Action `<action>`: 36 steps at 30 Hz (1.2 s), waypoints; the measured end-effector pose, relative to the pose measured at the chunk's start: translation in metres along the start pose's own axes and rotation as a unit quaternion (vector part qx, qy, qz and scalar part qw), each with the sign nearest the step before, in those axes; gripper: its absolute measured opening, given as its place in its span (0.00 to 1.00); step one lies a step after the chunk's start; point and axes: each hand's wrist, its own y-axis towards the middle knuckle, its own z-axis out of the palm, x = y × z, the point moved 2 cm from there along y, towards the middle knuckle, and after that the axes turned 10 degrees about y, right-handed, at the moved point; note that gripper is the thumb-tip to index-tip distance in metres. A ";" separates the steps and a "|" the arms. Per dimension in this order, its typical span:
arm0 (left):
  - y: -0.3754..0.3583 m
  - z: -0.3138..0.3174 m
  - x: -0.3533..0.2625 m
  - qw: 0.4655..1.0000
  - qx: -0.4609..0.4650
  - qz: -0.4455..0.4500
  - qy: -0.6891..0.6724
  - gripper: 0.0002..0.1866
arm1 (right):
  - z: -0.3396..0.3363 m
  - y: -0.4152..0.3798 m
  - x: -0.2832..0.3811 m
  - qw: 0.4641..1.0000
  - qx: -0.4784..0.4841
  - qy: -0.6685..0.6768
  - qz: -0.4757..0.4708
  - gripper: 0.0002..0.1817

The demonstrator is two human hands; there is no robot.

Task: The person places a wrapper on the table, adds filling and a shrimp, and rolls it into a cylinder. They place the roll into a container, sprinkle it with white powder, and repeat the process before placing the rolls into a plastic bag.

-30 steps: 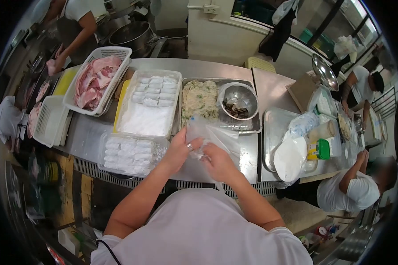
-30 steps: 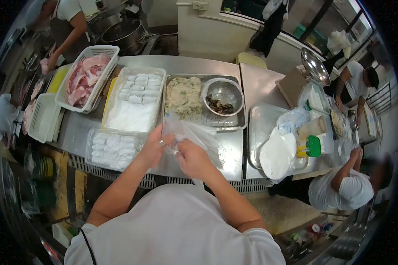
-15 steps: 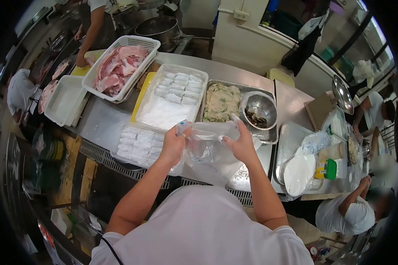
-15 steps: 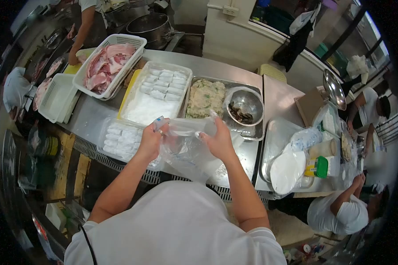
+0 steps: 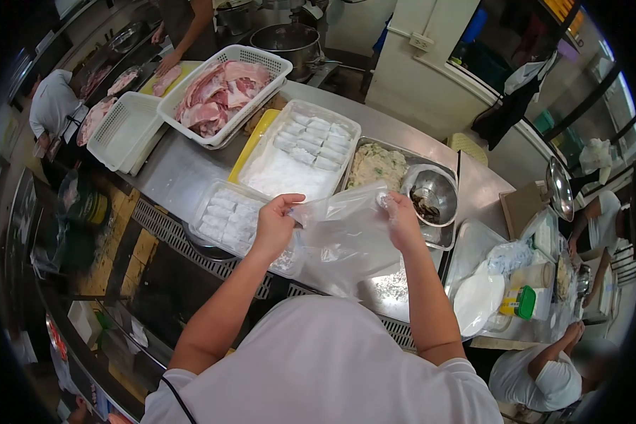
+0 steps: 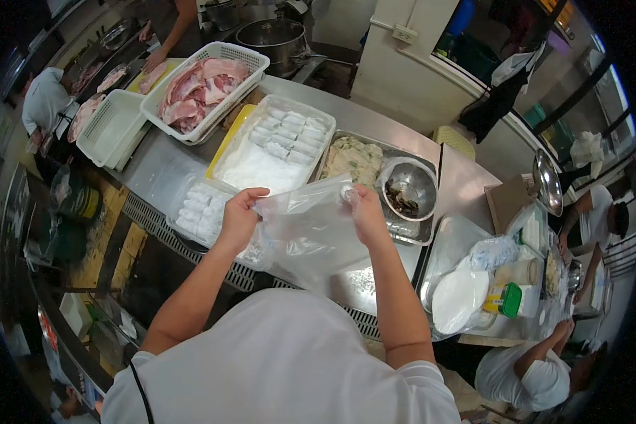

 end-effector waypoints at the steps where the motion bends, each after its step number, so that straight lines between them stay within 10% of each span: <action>1: 0.000 -0.001 -0.003 1.000 -0.006 -0.002 -0.015 0.26 | 0.000 0.002 0.002 1.000 0.006 0.002 0.013 0.12; 7: 0.004 -0.005 -0.008 0.999 0.007 -0.015 -0.034 0.26 | 0.001 0.002 0.016 0.982 -0.061 0.160 0.075 0.14; 21: 0.006 -0.060 -0.029 0.992 0.032 0.119 -0.037 0.13 | 0.024 -0.011 0.063 0.987 0.014 -0.157 -0.022 0.09; 25: 0.005 -0.017 -0.065 0.948 0.016 0.205 0.243 0.15 | 0.041 -0.015 0.072 0.983 0.072 -0.165 -0.025 0.07; 28: 0.016 -0.008 -0.064 0.896 0.222 0.028 0.385 0.11 | 0.036 -0.011 0.082 0.975 0.054 -0.211 -0.040 0.05; 33: 0.038 -0.043 -0.032 0.945 -0.025 0.179 0.273 0.11 | 0.023 -0.017 0.090 0.966 -0.043 -0.236 -0.096 0.04; 36: 0.029 -0.052 -0.039 0.949 -0.127 0.072 0.278 0.14 | 0.036 -0.040 0.097 0.924 -0.101 -0.319 -0.186 0.06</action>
